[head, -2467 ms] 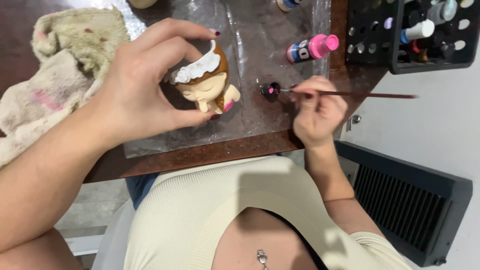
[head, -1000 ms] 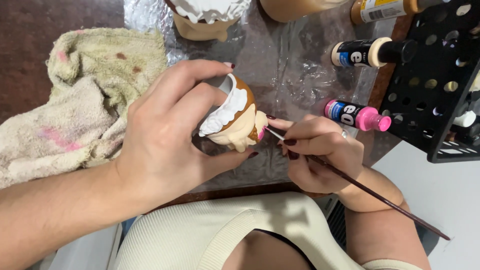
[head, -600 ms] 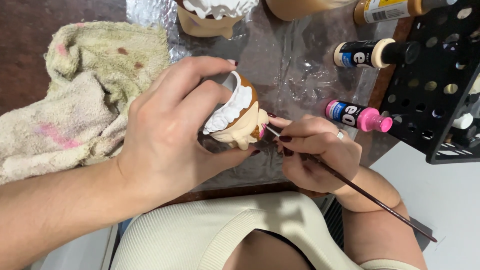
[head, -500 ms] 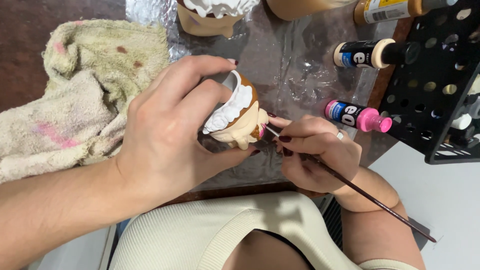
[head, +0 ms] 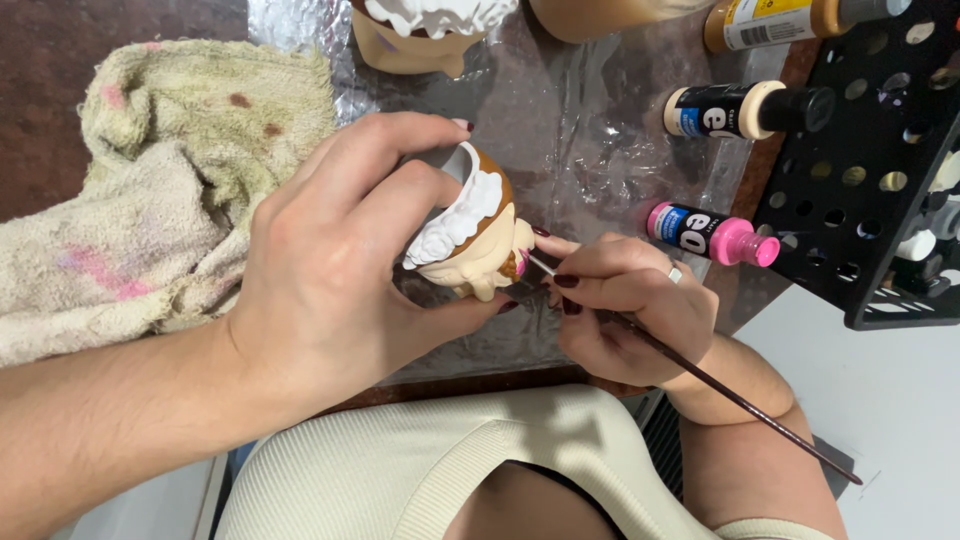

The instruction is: Painting a small biscuit/ceramic girl figurine with pink paint.

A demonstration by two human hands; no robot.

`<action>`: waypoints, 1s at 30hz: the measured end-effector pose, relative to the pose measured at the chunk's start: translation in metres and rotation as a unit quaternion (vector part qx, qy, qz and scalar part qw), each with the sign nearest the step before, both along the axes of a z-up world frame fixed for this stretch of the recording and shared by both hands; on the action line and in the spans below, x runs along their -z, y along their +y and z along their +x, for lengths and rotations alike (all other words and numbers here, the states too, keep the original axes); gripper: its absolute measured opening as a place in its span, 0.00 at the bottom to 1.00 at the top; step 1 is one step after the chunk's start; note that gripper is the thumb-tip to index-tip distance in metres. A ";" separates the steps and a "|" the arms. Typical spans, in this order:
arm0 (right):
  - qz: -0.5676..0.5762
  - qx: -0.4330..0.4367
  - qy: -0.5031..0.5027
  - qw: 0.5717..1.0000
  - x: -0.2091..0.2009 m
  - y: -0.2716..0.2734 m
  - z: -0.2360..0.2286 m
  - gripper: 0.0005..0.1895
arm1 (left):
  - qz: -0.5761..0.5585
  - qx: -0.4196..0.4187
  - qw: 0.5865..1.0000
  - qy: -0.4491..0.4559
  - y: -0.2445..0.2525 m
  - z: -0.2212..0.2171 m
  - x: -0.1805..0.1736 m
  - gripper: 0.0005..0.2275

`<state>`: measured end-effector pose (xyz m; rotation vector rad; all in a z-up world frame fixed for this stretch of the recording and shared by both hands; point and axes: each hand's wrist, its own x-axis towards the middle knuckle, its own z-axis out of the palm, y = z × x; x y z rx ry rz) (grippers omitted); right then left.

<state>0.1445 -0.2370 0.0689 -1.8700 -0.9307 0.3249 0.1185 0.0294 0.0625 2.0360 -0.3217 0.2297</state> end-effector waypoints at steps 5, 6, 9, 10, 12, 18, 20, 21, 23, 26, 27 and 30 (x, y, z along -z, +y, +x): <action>-0.001 0.005 -0.011 1.000 0.000 0.000 0.000 0.09 | -0.001 -0.002 1.000 0.003 0.000 -0.001 0.000 0.25; -0.005 0.001 -0.008 1.000 0.000 0.000 0.000 0.09 | -0.002 -0.001 1.000 0.003 0.000 -0.001 0.001 0.25; -0.007 0.000 -0.008 1.000 0.000 0.000 0.000 0.09 | -0.004 -0.001 1.000 0.001 0.000 0.000 0.000 0.25; -0.004 0.002 -0.010 1.000 0.000 0.000 -0.001 0.09 | -0.004 -0.001 1.000 0.000 0.000 0.000 0.000 0.25; -0.004 0.004 -0.007 1.000 0.000 0.000 -0.001 0.09 | -0.002 -0.002 1.000 0.001 0.000 0.000 0.000 0.25; -0.006 0.002 -0.008 1.000 -0.001 0.000 0.000 0.09 | -0.001 0.000 1.000 0.001 0.000 0.000 0.000 0.25; 0.002 0.000 0.000 1.000 0.000 0.000 0.000 0.09 | -0.001 0.000 1.000 -0.001 0.000 0.000 0.000 0.25; -0.003 0.002 -0.002 1.000 0.000 -0.001 0.000 0.09 | -0.002 0.001 1.000 0.000 0.000 0.000 0.000 0.25; -0.009 0.004 -0.005 1.000 0.000 -0.001 0.000 0.09 | -0.003 0.001 1.000 0.001 0.000 0.000 0.001 0.25; -0.008 -0.005 -0.002 1.000 0.000 -0.001 0.000 0.09 | -0.001 -0.001 1.000 -0.004 0.000 0.000 0.000 0.25; -0.004 -0.005 0.003 1.000 0.000 -0.001 0.000 0.09 | -0.001 0.000 1.000 -0.002 0.000 0.000 0.000 0.25; -0.002 -0.003 0.005 1.000 0.000 0.000 0.000 0.09 | -0.001 0.001 1.000 0.000 0.000 0.000 0.001 0.25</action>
